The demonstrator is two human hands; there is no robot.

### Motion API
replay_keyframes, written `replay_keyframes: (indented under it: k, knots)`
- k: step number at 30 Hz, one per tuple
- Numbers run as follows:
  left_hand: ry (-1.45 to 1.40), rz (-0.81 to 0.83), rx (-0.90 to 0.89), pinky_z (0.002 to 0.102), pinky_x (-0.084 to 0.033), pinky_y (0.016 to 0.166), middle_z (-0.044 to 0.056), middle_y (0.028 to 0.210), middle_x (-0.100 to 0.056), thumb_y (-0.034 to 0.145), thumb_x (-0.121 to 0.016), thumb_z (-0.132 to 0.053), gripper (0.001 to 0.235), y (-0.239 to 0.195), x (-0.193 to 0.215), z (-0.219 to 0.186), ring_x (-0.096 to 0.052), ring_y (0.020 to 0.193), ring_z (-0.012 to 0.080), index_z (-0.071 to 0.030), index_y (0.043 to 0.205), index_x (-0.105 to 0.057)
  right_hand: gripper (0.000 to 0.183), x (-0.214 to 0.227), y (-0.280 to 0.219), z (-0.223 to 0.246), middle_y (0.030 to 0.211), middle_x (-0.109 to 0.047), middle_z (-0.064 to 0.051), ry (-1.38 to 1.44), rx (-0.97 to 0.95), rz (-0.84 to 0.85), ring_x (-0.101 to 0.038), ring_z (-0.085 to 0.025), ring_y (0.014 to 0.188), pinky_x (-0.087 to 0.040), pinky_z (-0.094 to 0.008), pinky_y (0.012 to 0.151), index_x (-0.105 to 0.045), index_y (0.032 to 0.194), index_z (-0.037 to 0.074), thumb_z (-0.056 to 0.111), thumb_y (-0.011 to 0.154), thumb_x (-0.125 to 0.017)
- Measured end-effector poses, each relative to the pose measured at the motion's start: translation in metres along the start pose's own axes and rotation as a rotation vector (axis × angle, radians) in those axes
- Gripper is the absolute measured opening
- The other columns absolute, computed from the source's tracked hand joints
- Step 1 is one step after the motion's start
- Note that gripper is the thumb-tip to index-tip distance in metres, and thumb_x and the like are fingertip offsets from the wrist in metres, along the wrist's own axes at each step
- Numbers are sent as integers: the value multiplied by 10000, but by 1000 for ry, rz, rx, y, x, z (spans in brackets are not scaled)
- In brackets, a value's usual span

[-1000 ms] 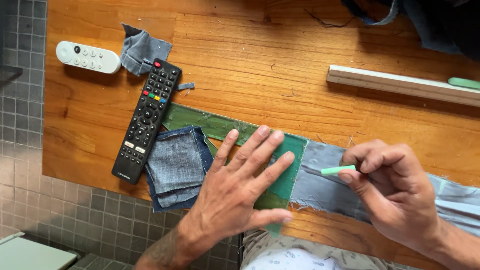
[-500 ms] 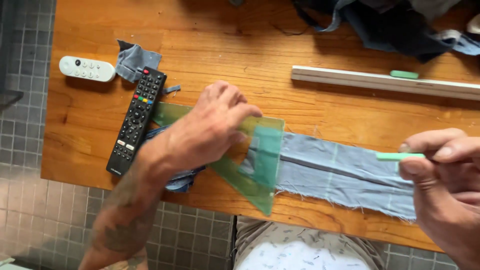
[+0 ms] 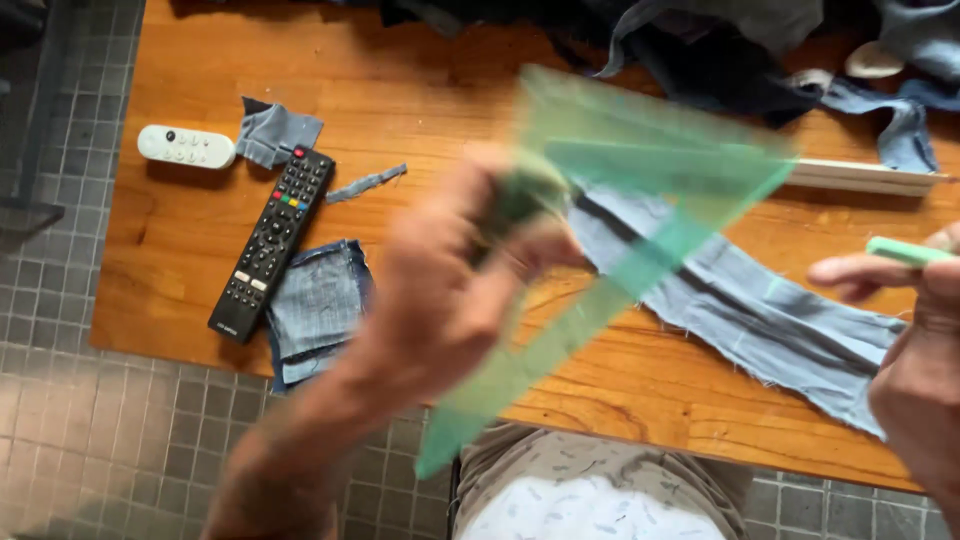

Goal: Measuring, marking, and cutting fabric pieces on a wooden table using a ruler, triangle, and scissors.

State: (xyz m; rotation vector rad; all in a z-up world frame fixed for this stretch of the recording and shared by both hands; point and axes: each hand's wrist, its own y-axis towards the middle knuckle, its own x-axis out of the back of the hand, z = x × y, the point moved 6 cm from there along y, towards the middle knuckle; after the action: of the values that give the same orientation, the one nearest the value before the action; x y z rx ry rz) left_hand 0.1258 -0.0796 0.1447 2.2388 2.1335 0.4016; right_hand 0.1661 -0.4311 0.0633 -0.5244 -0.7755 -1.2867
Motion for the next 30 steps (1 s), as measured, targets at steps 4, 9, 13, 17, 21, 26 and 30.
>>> replay_keyframes:
  k: [4,9,13,17,21,26,30]
  knots:
    - [-165,32,223,298,-691,682,159,1159,-812,1185,-566,-70,69,-8,-61,81,-755,762,159,-24,1229,-592,479,-10,-19,-80,798,-285,-104,418,-162,132,-168,-116,514,-161,-318,407,-368,1659,-167,76,1271,-225]
    - [624,31,343,663,-542,698,216,1016,-803,1178,-568,-387,291,-13,-62,105,-750,793,515,-97,1169,-587,267,-34,5,-1,1451,-415,-303,404,323,-106,-791,-530,1307,-677,-458,1097,-389,1439,-96,-215,1274,-561]
    - [736,118,445,687,-514,625,222,927,-779,1181,-615,-437,349,-55,-57,93,-730,711,532,-92,1233,-606,417,-45,-12,-37,1293,-604,-301,272,354,26,-766,-396,1116,-731,-455,1091,-458,1509,-119,-116,1150,-670]
    - [630,69,455,585,-528,644,134,959,-812,1144,-640,-427,292,-86,-44,90,-722,744,416,-146,1211,-687,269,-36,-27,-15,1295,-740,-326,31,621,-117,-764,-395,1118,-675,-471,1013,-647,1427,-114,-75,1179,-742]
    - [277,-37,388,347,-469,572,-23,815,-688,1192,-580,-348,318,-89,-31,87,-590,666,128,-153,959,-676,96,-24,-36,32,1288,-580,-374,50,792,-225,-840,-419,1050,-730,-494,958,-732,1284,-87,-146,1225,-685]
    - [-107,-16,656,340,-622,739,29,949,-729,1178,-656,-282,220,-85,-47,120,-690,850,150,-93,1083,-718,297,-21,-18,60,1194,-663,-383,188,779,-257,-707,-393,978,-625,-485,902,-785,1188,-173,-394,1103,-605]
    - [339,76,569,391,-472,686,-59,799,-651,1161,-675,-365,293,-79,-30,132,-580,754,121,-173,945,-721,330,-37,-24,85,1243,-798,-342,21,872,-153,-795,-460,1019,-642,-570,943,-861,1173,-85,-283,1084,-612]
